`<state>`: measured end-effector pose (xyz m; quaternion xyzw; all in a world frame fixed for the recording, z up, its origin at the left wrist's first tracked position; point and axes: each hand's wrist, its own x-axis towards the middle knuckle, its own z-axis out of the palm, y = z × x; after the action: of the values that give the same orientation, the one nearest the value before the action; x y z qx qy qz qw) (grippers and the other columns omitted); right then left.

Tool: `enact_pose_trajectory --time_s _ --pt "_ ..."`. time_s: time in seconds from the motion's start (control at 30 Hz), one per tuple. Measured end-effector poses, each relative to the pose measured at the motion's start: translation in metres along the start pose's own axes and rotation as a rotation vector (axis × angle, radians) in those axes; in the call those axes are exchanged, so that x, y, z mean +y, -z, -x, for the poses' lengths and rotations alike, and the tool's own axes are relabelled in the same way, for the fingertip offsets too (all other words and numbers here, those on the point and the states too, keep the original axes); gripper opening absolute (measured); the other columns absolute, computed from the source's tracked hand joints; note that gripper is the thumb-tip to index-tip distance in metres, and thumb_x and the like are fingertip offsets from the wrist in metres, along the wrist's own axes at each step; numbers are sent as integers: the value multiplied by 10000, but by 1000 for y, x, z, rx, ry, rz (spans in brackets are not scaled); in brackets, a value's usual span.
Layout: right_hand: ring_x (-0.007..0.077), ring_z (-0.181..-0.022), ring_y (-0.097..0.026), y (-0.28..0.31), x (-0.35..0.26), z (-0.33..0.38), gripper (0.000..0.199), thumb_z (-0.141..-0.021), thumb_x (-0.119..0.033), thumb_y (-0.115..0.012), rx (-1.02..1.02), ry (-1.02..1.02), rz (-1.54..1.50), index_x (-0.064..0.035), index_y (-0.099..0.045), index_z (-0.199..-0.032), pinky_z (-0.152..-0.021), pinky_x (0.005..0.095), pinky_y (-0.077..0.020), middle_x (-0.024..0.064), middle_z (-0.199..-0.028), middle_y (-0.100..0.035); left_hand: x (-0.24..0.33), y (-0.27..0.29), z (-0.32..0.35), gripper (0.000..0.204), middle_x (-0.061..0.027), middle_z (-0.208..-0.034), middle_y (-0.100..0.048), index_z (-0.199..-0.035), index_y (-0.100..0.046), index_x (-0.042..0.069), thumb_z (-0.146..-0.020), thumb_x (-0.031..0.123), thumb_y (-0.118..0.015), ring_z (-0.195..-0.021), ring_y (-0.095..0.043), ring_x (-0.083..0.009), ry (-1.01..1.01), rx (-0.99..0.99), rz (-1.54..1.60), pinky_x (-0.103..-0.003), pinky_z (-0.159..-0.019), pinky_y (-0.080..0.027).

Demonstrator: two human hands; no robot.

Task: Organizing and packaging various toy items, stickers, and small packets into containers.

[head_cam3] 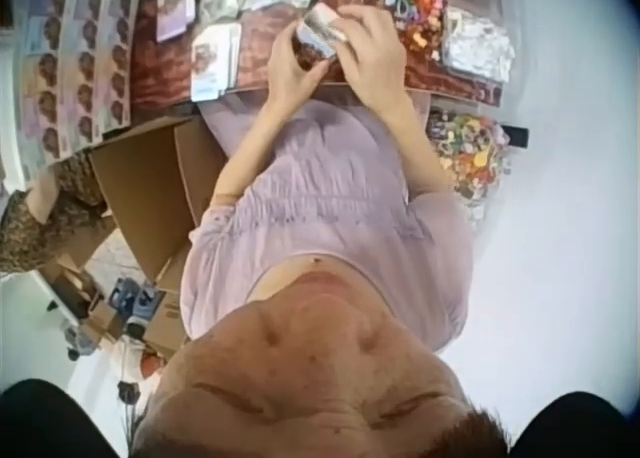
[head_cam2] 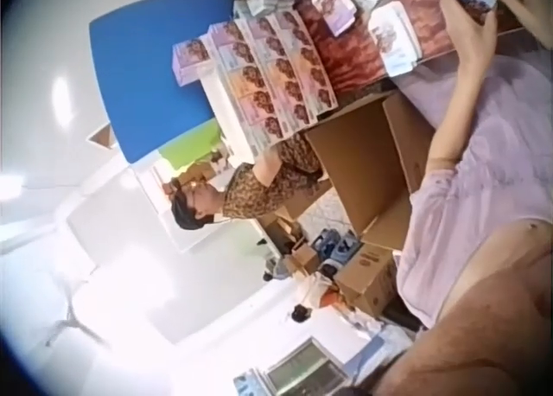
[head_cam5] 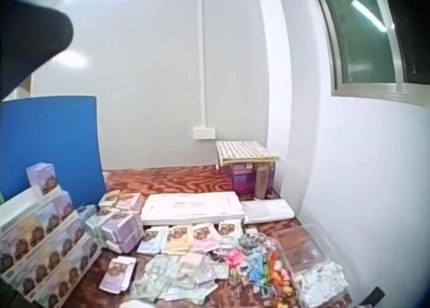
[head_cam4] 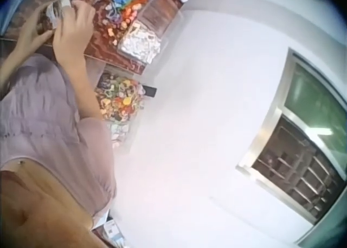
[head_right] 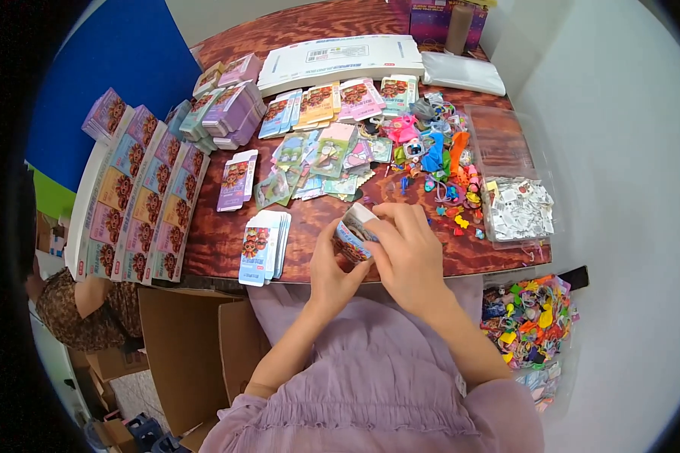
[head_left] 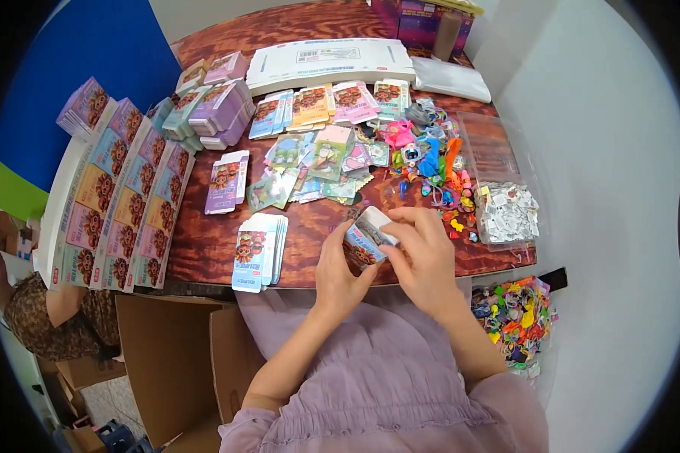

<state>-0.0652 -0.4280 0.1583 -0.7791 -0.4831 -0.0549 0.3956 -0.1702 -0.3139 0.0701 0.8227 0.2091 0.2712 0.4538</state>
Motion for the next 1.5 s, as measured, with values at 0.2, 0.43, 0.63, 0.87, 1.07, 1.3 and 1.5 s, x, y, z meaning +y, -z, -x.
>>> enact_pose_trajectory --time_s 0.2,0.43,0.63,0.87,1.07,1.3,1.5 --pt "243 -876 -616 -17 9 28 300 -773 1 -745 40 -92 -174 -22 -643 -1054 -761 316 -505 122 -1080 -617 7 2 5 783 -222 -1267 -551 -1333 -434 -22 -685 131 -846 -1158 -566 -382 -22 61 8 -420 -953 -485" --pt "219 -872 -609 2 -5 46 331 -815 40 -737 218 -92 -443 1 -592 -1110 -762 312 -497 134 -1063 -618 19 19 27 726 -211 -1198 -606 -1345 -460 -21 -743 117 -840 -1016 -653 -354 -169 9 155 -389 -842 -545" --pt "187 -828 -563 25 -1 63 250 -828 13 -732 105 -89 -569 23 -629 -1056 -743 277 -457 117 -1019 -617 46 41 36 692 -200 -1154 -631 -1358 -486 -26 -751 27 -815 -961 -667 -300 -315 -110 65 -357 -779 -565" --pt "128 -836 -560 20 20 74 210 -856 -33 -717 33 -300 -812 34 -650 -1043 -728 247 -452 71 -960 -594 48 41 38 586 -152 -1108 -623 -1332 -526 9 -796 -9 -763 -962 -672 -241 -112 -250 262 -326 -749 -581" --pt "149 -899 -597 20 2 67 211 -884 5 -632 8 -319 -656 33 -633 -1093 -768 254 -474 90 -1030 -611 49 45 28 499 -107 -1128 -631 -1316 -508 -13 -855 -47 -698 -1006 -662 -172 78 -386 375 -302 -825 -572" --pt "205 -1008 -625 21 27 64 273 -868 8 -632 -105 -333 -819 21 -616 -1140 -857 308 -496 152 -1135 -651 47 44 24 460 -170 -1078 -656 -1223 -547 35 -812 -45 -736 -956 -682 -243 -160 -332 72 -343 -785 -561" --pt "257 -972 -631 22 16 61 223 -893 -143 -683 -65 -112 -776 -6 -669 -1068 -847 374 -494 189 -1088 -685 35 45 29 498 -177 -1087 -665 -1177 -545 58 -750 -74 -765 -939 -681 -296 -356 -223 45 -345 -761 -556"
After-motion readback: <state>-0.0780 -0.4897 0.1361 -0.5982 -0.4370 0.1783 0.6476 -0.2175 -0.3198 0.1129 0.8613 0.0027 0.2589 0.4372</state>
